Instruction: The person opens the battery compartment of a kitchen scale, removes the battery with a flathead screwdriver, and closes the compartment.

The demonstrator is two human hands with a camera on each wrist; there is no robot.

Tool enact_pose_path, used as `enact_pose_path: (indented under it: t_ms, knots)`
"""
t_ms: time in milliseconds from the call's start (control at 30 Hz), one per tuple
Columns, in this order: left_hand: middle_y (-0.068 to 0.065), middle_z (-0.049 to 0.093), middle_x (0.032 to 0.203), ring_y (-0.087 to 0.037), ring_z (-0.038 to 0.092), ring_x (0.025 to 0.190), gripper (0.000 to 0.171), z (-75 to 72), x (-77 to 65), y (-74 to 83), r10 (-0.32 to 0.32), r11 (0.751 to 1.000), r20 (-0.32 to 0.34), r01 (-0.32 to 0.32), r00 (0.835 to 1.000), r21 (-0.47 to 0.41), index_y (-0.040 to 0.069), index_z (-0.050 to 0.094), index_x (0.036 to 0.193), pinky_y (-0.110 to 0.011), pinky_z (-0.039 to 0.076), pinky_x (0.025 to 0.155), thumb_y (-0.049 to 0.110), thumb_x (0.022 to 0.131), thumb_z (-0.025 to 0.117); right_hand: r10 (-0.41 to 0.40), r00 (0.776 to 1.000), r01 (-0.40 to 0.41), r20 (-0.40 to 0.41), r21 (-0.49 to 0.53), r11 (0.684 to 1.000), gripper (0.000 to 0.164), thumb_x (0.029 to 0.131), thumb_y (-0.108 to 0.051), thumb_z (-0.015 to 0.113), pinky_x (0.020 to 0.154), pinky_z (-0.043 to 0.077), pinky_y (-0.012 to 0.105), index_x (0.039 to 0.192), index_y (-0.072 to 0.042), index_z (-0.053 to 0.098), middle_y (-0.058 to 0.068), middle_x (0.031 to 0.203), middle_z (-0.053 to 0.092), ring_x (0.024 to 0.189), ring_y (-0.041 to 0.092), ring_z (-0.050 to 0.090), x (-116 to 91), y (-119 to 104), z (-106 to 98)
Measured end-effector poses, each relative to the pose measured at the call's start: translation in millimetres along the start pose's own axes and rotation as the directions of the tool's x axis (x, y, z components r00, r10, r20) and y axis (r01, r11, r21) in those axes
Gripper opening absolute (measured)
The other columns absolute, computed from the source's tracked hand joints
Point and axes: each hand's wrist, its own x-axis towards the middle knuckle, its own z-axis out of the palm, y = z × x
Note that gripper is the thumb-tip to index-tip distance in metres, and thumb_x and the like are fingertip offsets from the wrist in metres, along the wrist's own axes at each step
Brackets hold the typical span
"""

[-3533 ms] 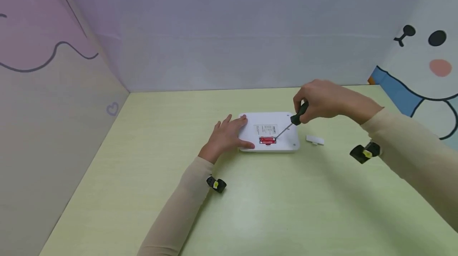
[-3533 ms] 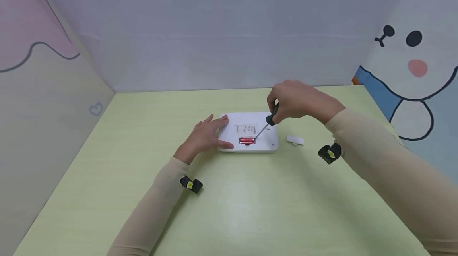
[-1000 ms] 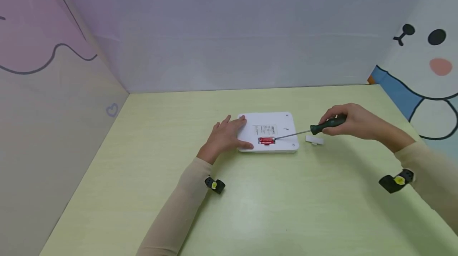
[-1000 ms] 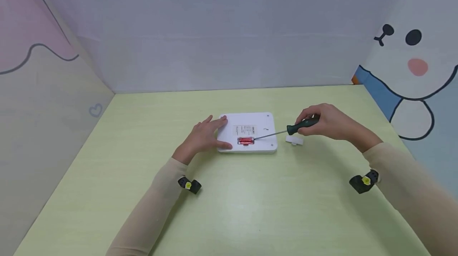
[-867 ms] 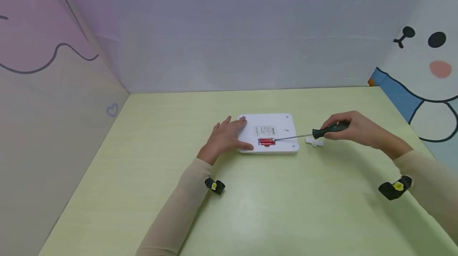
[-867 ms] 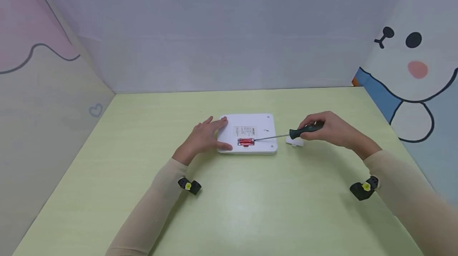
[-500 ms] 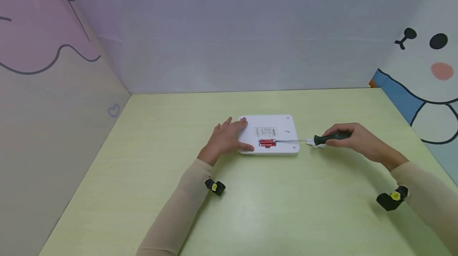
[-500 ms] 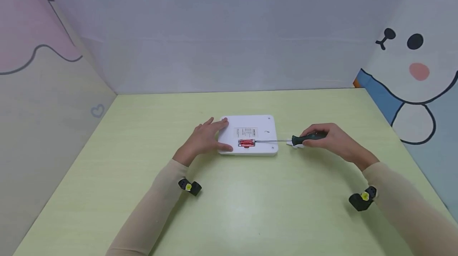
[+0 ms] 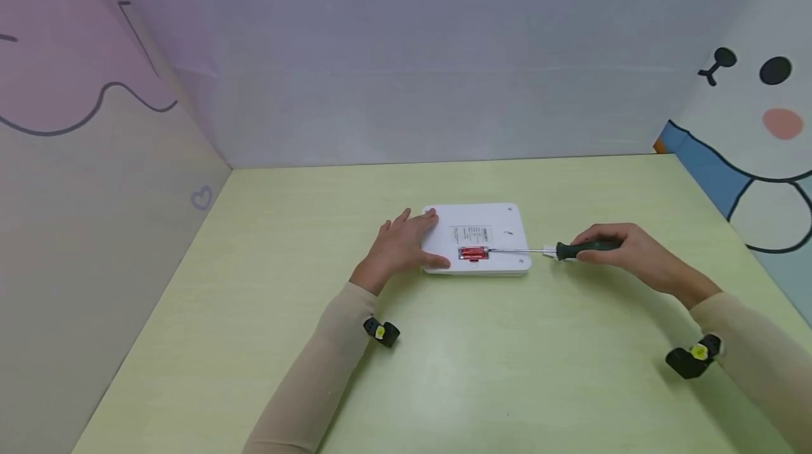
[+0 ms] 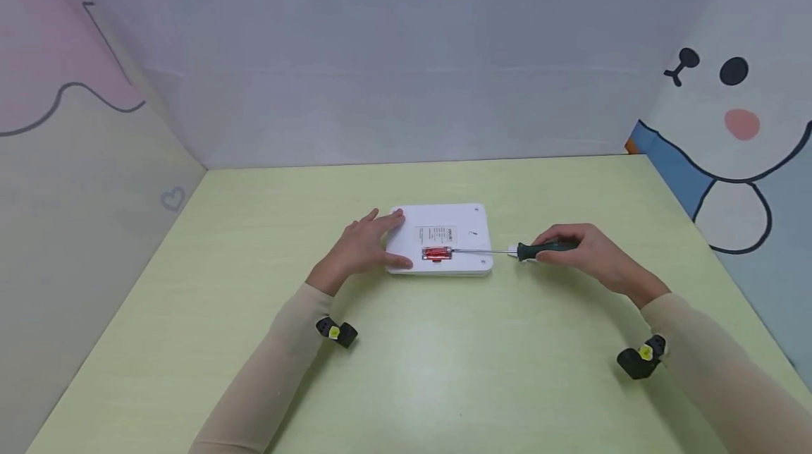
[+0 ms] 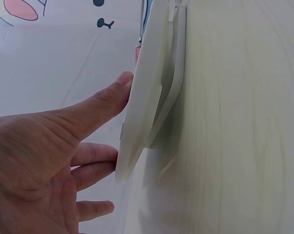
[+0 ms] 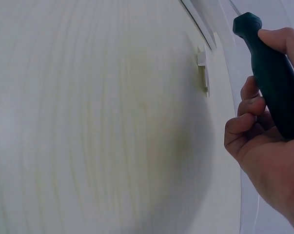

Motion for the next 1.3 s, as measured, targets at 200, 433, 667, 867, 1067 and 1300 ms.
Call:
enact_pose_path:
  t_ms: [200, 433, 667, 867, 1067, 1300]
  knots:
    - [0.007, 0.028, 0.161, -0.031, 0.014, 0.152, 0.097, -0.9, 0.6, 0.9, -0.002, 1.0, 0.006, 0.001, 1.0, 0.008, 0.022, 0.031, 0.154, -0.057, 0.014, 0.12, 0.053, 0.076, 0.079, 0.022, 1.0, -0.022, 0.0, 0.037, 0.999, 0.029, 0.094, -0.027, 0.066, 0.078, 0.052, 0.026, 0.115, -0.006, 0.067, -0.004, 0.109, 0.065, 0.092, 0.012, 0.059, 0, 6, 2]
    - [0.007, 0.027, 0.161, -0.031, 0.014, 0.152, 0.098, 2.4, 1.3, -0.9, -0.001, 1.0, 0.006, 0.001, 1.0, -0.015, 0.023, 0.031, 0.154, -0.058, 0.013, 0.12, 0.053, 0.075, 0.08, 0.051, 0.999, -0.051, -0.003, 0.037, 0.998, 0.031, 0.094, -0.029, 0.067, 0.077, 0.051, 0.027, 0.116, -0.007, 0.067, -0.002, 0.11, 0.063, 0.092, 0.014, 0.057, -2, 8, 5]
    - [0.007, 0.026, 0.161, -0.03, 0.013, 0.152, 0.098, 2.2, 1.8, -0.9, -0.001, 1.0, 0.006, 0.001, 1.0, -0.008, 0.023, 0.03, 0.155, -0.058, 0.014, 0.12, 0.053, 0.075, 0.079, 0.039, 0.999, -0.038, -0.026, 0.031, 0.999, 0.032, 0.094, -0.029, 0.067, 0.075, 0.05, 0.026, 0.117, -0.008, 0.066, -0.003, 0.11, 0.062, 0.092, 0.014, 0.055, -4, 11, 8]
    - [0.008, 0.026, 0.161, -0.03, 0.013, 0.152, 0.098, 1.0, 0.8, -0.6, 0.009, 1.0, 0.011, -0.009, 1.0, -0.012, 0.022, 0.03, 0.155, -0.058, 0.014, 0.12, 0.053, 0.076, 0.079, 0.033, 0.998, -0.032, -0.048, 0.021, 0.999, 0.032, 0.093, -0.029, 0.068, 0.074, 0.05, 0.025, 0.119, -0.009, 0.066, -0.005, 0.111, 0.062, 0.091, 0.012, 0.055, -8, 14, 10]
    - [0.007, 0.026, 0.161, -0.031, 0.013, 0.152, 0.099, -0.6, 0.2, 0.4, 0.011, 1.0, 0.006, -0.011, 1.0, -0.01, 0.022, 0.03, 0.155, -0.058, 0.013, 0.12, 0.053, 0.075, 0.08, -0.026, 0.999, 0.022, -0.046, -0.088, 0.996, 0.026, 0.091, -0.026, 0.071, 0.073, 0.05, 0.023, 0.112, -0.012, 0.07, 0.0, 0.106, 0.066, 0.089, 0.011, 0.058, -7, -7, 0]
    - [0.007, 0.027, 0.161, -0.032, 0.014, 0.152, 0.099, -1.3, 0.4, 0.9, 0.001, 1.0, 0.001, -0.001, 1.0, -0.018, 0.022, 0.031, 0.154, -0.058, 0.013, 0.12, 0.052, 0.074, 0.081, -0.13, 0.991, 0.115, -0.031, -0.296, 0.948, 0.021, 0.085, -0.019, 0.077, 0.065, 0.048, 0.023, 0.105, -0.014, 0.073, 0.004, 0.103, 0.067, 0.081, 0.008, 0.054, -1, -51, -14]
